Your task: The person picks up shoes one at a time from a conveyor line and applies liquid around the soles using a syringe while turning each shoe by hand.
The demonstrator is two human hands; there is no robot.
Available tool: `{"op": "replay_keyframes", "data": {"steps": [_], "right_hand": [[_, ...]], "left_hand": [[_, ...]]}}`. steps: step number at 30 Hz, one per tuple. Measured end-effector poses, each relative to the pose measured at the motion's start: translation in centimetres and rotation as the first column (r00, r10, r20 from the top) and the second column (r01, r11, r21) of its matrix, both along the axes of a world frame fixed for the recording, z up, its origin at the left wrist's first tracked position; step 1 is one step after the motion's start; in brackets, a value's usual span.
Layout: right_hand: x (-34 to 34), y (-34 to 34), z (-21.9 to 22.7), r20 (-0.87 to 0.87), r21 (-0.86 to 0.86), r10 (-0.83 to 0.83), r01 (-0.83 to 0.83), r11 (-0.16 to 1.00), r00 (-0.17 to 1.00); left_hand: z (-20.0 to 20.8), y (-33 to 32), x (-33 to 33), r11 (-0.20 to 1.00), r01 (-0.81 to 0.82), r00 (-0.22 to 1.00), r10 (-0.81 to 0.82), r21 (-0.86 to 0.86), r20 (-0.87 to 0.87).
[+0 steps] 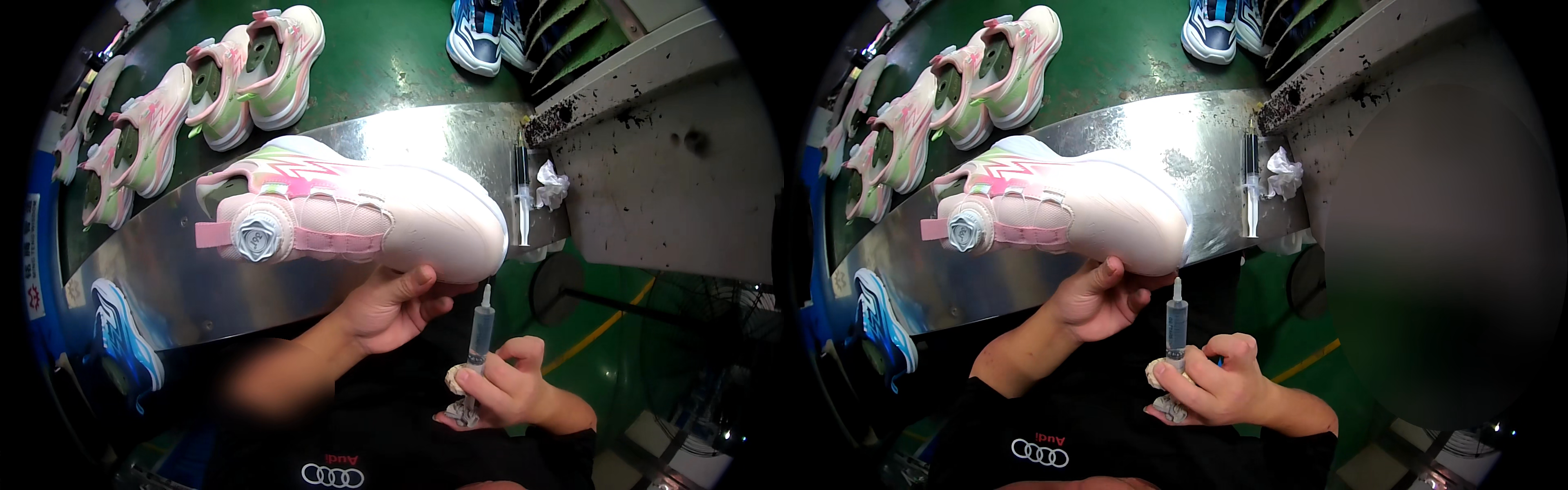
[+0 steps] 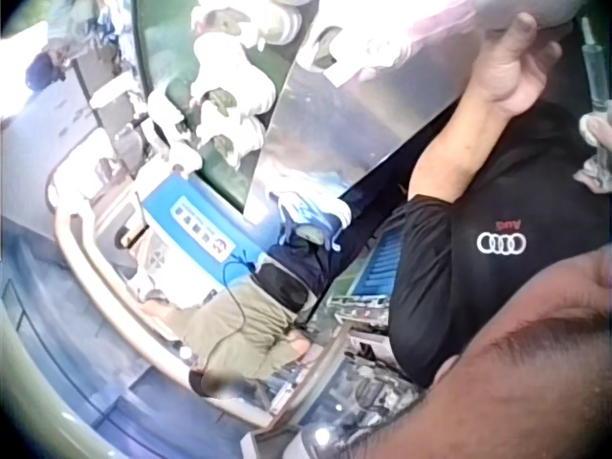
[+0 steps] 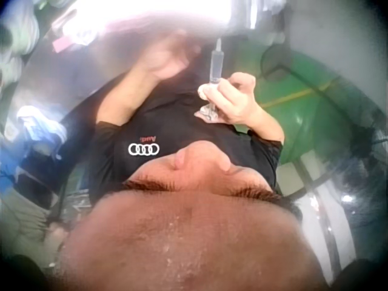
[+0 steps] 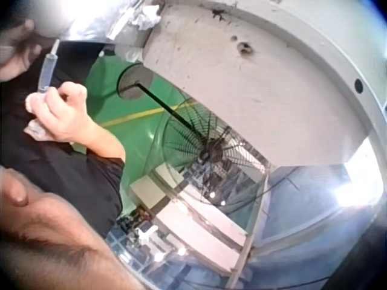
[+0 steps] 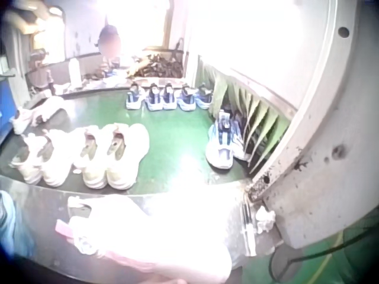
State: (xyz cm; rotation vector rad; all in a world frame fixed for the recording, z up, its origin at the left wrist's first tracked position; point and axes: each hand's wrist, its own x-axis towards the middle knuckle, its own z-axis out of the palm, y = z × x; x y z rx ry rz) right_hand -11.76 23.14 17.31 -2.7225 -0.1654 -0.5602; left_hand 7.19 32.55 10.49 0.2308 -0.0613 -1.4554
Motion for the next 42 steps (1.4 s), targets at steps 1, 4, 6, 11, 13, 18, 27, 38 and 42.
{"op": "replay_keyframes", "data": {"steps": [1,4,6,11,13,18,27,38,42], "right_hand": [[0.1,0.1,-0.1,-0.006,0.001,-0.009,0.009,1.000,1.000],[0.0,0.3,-0.2,0.011,0.012,0.004,-0.004,1.000,1.000],[0.1,0.5,-0.1,0.223,0.017,0.058,-0.063,0.998,0.973],[-0.1,-2.5,-1.6,0.267,0.025,-0.066,0.061,0.998,0.961],[2.3,-4.9,-3.8,0.224,0.026,-0.077,0.073,0.997,0.972],[7.9,-7.3,-6.2,0.236,0.078,-0.112,0.096,0.992,0.965],[9.5,-6.0,-7.8,0.187,0.203,-0.190,0.151,0.967,0.964],[8.0,-7.1,-8.9,0.115,0.303,-0.190,0.148,0.941,0.975],[8.2,-6.9,-8.9,0.109,0.243,-0.181,0.150,0.958,0.977]], "left_hand": [[-0.1,0.1,0.1,1.000,0.007,1.000,-0.007,0.004,0.016],[0.2,0.5,0.1,0.999,-0.031,0.999,0.031,0.015,0.011],[0.0,1.2,-0.1,1.000,-0.021,0.999,0.020,0.023,0.028],[-1.7,5.7,-1.6,1.000,0.008,0.994,-0.005,0.024,-0.107],[-0.2,10.5,-2.2,0.972,-0.062,0.997,0.070,0.228,-0.026],[3.8,15.2,0.5,0.856,-0.313,0.884,0.105,0.411,0.456],[2.2,-4.2,12.0,0.915,-0.347,0.884,0.246,0.205,0.398],[-0.1,30.3,0.2,0.291,-0.670,0.666,-0.170,0.683,0.726],[-1.2,39.2,-1.6,-0.365,-0.817,0.520,-0.130,0.446,0.845]]}}
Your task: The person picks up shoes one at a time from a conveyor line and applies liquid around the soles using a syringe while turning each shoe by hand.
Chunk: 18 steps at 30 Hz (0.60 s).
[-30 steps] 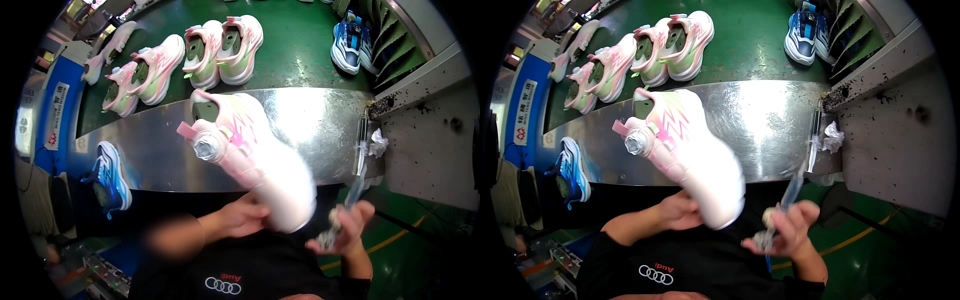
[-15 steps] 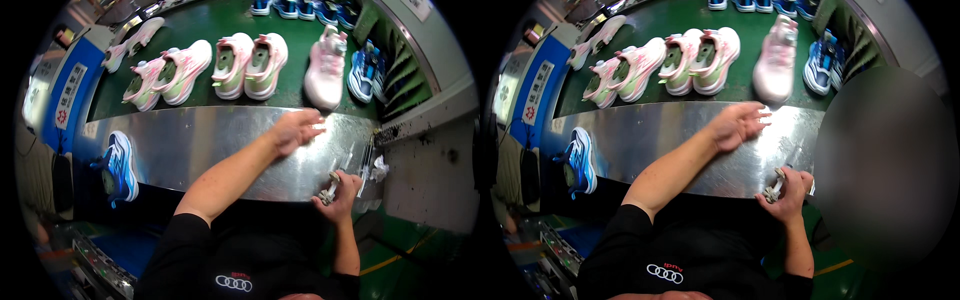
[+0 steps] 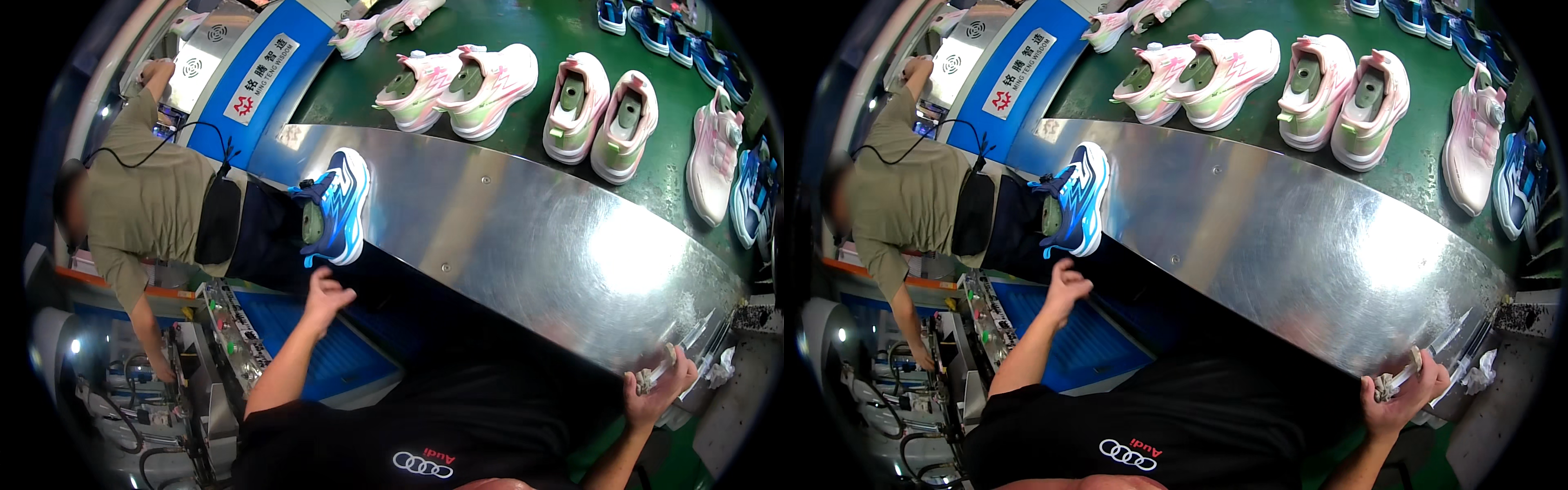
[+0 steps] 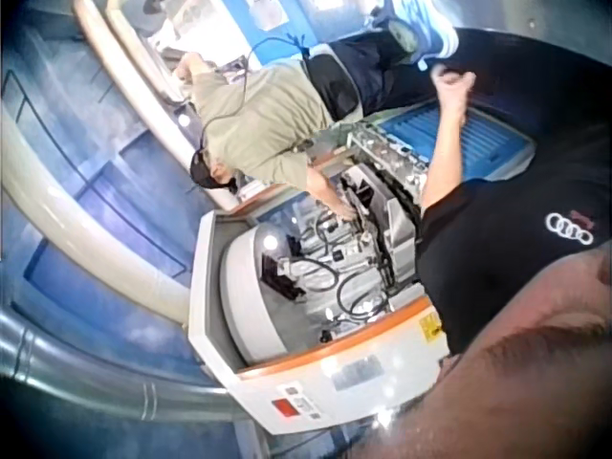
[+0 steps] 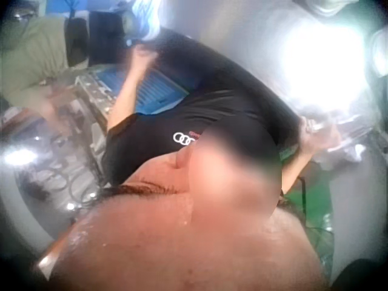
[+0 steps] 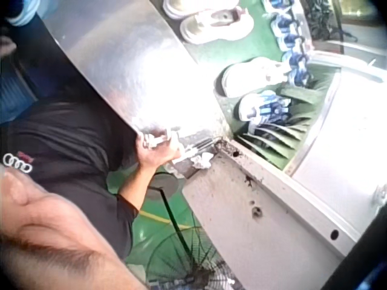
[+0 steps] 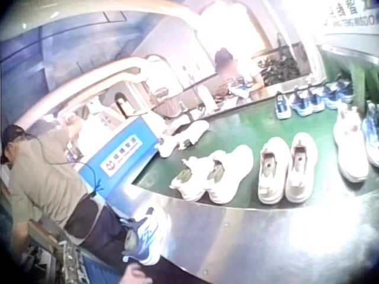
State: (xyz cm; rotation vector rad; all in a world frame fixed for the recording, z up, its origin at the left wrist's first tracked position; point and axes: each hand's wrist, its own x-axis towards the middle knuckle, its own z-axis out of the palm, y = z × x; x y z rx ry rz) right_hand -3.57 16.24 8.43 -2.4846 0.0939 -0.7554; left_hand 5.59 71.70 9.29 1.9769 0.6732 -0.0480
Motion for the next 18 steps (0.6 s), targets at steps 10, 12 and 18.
{"op": "replay_keyframes", "data": {"steps": [10,12,18], "right_hand": [[-0.6,0.3,0.3,0.059,0.124,-0.053,0.046,0.991,0.997],[-0.5,0.4,1.8,0.023,-0.134,-0.046,0.048,0.990,0.999],[0.9,1.8,2.4,0.012,0.059,0.020,-0.021,0.998,1.000]], "left_hand": [[3.2,-2.3,9.6,0.966,0.183,0.832,-0.054,-0.181,0.553],[2.9,-3.4,9.6,0.952,0.223,0.849,-0.084,-0.208,0.521],[5.9,-12.7,5.3,0.820,0.563,0.693,-0.400,-0.103,0.600]]}}
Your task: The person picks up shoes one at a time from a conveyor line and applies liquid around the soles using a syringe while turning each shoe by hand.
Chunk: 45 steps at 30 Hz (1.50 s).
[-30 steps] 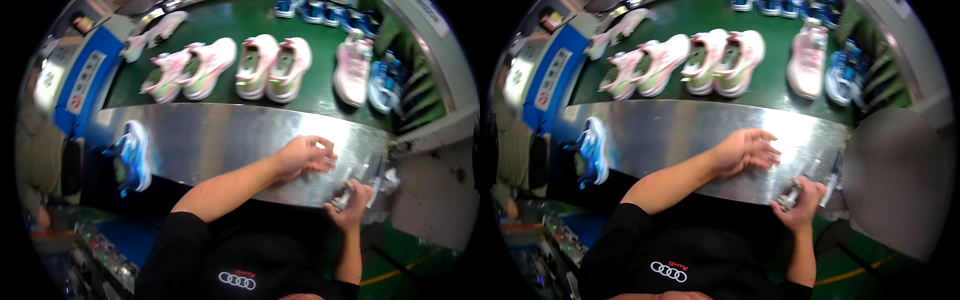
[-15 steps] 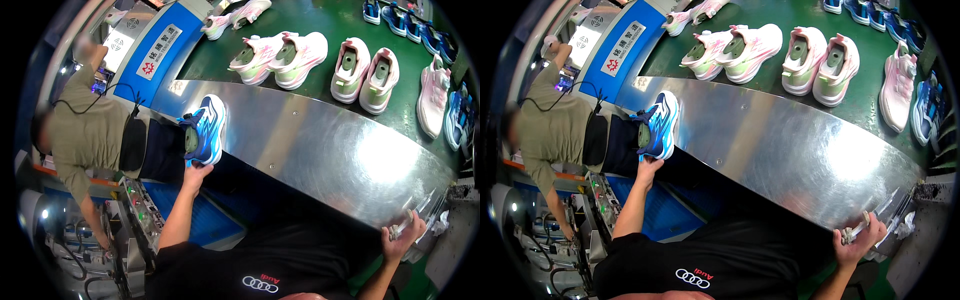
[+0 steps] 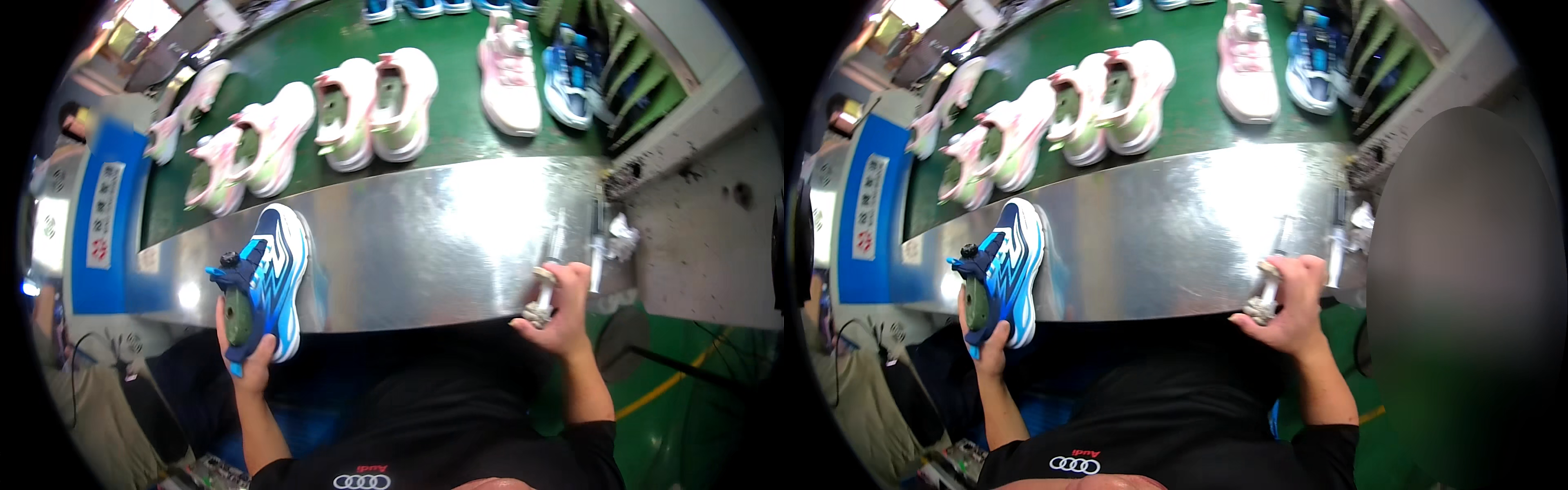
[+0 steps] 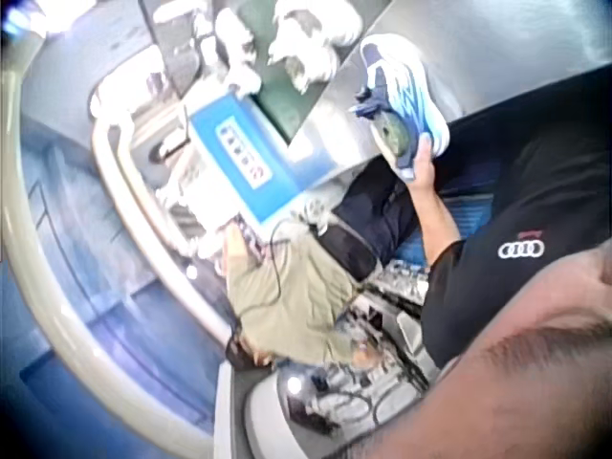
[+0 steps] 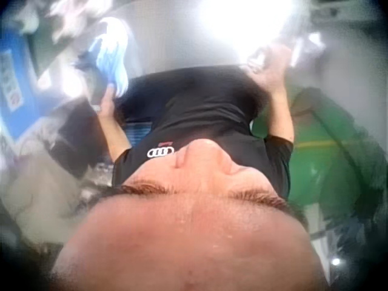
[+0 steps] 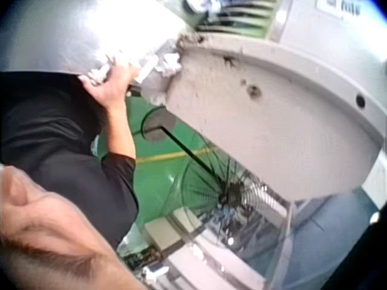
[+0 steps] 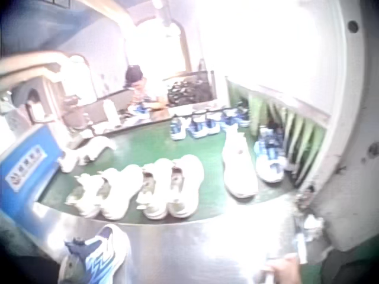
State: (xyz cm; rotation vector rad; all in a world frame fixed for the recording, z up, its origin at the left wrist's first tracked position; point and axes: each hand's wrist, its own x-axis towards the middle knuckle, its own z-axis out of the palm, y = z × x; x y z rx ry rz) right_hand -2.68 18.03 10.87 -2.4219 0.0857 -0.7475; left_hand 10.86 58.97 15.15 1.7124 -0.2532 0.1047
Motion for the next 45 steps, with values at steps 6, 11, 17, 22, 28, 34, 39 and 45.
{"op": "replay_keyframes", "data": {"steps": [6,11,17,22,28,34,39,45], "right_hand": [[-2.0,-0.4,0.7,-0.089,0.130,-0.016,0.027,0.991,0.996],[-2.5,-0.9,1.5,-0.126,0.188,0.066,-0.041,0.981,0.990],[-2.4,-0.8,2.1,-0.157,0.341,0.114,-0.054,0.938,0.981],[-2.2,-0.7,1.4,-0.137,0.499,0.131,-0.045,0.865,0.982],[-1.9,-0.6,2.5,-0.163,0.477,0.144,-0.049,0.878,0.976],[-2.1,-0.5,2.2,-0.096,0.540,0.076,-0.012,0.841,0.993],[-1.8,0.3,5.1,-0.211,0.557,0.249,-0.093,0.825,0.945],[-0.8,2.0,8.1,0.069,0.893,0.336,-0.208,0.398,0.939]], "left_hand": [[-2.6,-6.0,-0.6,0.782,0.146,0.938,-0.305,0.606,0.168],[-1.7,-5.1,0.8,0.974,0.175,0.921,-0.214,-0.145,-0.326],[-4.8,-3.4,14.9,0.994,0.111,0.898,-0.107,-0.014,-0.426],[-4.6,-5.1,18.1,0.949,0.276,0.831,-0.157,0.150,-0.533],[0.3,-13.1,15.3,0.883,0.377,0.753,-0.469,-0.280,-0.461],[3.0,-18.4,11.7,0.609,0.402,0.742,-0.654,-0.684,-0.146],[0.0,-18.2,11.5,0.499,0.345,0.755,-0.650,-0.795,-0.080],[-1.2,-17.6,11.2,0.437,0.278,0.682,-0.717,-0.855,-0.145]]}}
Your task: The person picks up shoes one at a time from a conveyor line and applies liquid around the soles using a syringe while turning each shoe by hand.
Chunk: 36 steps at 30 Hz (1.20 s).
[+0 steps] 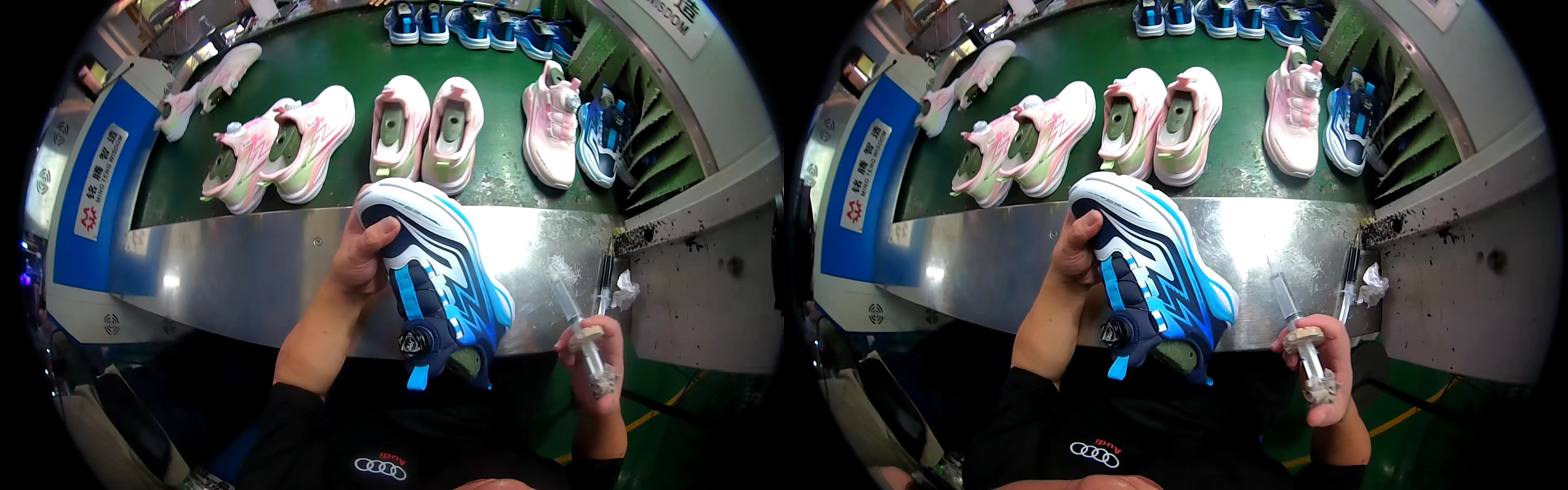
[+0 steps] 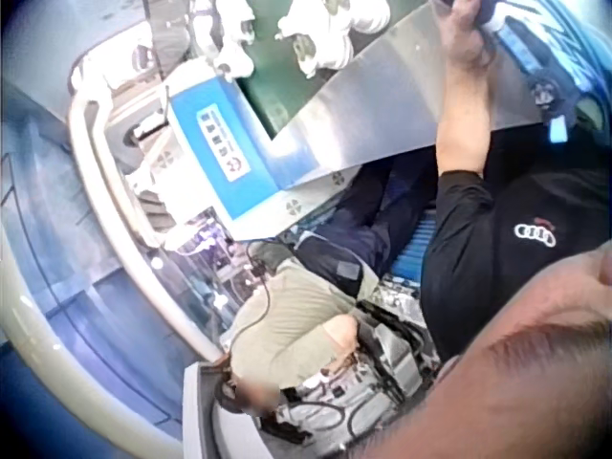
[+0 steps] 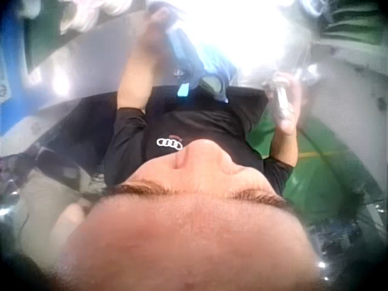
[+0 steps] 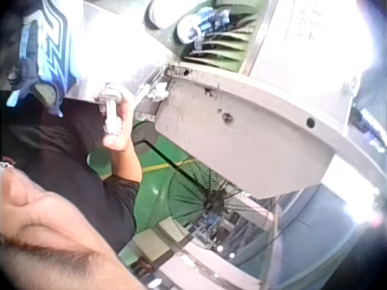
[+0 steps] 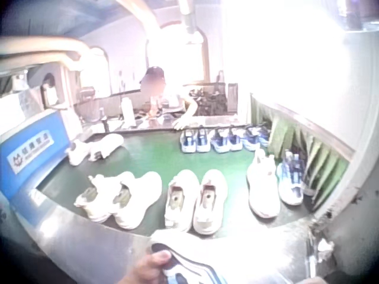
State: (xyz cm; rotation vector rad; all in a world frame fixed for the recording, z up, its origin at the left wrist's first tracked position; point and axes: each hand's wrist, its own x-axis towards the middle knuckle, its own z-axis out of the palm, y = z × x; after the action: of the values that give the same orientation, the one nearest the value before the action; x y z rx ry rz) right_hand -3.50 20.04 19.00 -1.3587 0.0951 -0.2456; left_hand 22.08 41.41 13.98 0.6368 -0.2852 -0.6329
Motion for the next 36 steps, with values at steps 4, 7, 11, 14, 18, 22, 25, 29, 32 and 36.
{"op": "replay_keyframes", "data": {"steps": [4,7,11,14,18,22,25,29,32,36], "right_hand": [[2.7,0.3,0.2,0.046,-0.068,-0.017,0.020,0.997,0.999],[2.1,-1.0,-1.4,-0.087,-0.219,-0.118,0.096,0.971,0.989],[0.4,-1.2,-3.5,-0.170,-0.349,-0.260,0.189,0.918,0.951],[-0.6,-1.0,-3.6,-0.220,-0.388,-0.223,0.125,0.913,0.949],[-0.1,0.4,-0.7,-0.241,-0.334,-0.117,0.030,0.942,0.963],[1.6,1.3,1.6,-0.041,-0.078,0.034,-0.037,0.996,0.999],[4.6,3.7,4.8,0.132,0.061,0.177,-0.186,0.981,0.975],[6.5,4.8,6.1,0.258,0.167,0.330,-0.378,0.910,0.908],[7.6,5.6,6.7,0.295,0.224,0.374,-0.444,0.867,0.879],[8.3,6.0,6.7,0.272,0.159,0.397,-0.448,0.880,0.876]], "left_hand": [[0.6,1.1,0.0,0.999,0.050,0.997,-0.050,0.007,-0.066],[0.6,0.9,0.4,0.996,0.085,0.995,-0.083,0.021,-0.063],[0.2,0.7,0.5,0.994,0.095,0.995,-0.093,0.047,-0.040],[0.6,0.8,0.2,0.997,0.071,0.995,-0.073,0.031,0.066],[1.1,1.4,-0.3,0.997,0.053,0.990,-0.060,0.051,0.131],[1.6,2.0,-0.6,0.991,0.081,0.959,-0.107,0.108,0.261],[1.3,2.4,-1.1,0.993,0.101,0.937,-0.118,0.069,0.329],[0.6,2.3,-1.2,0.998,0.053,0.883,-0.060,0.028,0.466],[1.7,2.5,-1.3,0.998,0.048,0.847,-0.059,0.034,0.529],[2.0,2.5,-1.8,0.997,0.067,0.843,-0.079,0.043,0.532]]}}
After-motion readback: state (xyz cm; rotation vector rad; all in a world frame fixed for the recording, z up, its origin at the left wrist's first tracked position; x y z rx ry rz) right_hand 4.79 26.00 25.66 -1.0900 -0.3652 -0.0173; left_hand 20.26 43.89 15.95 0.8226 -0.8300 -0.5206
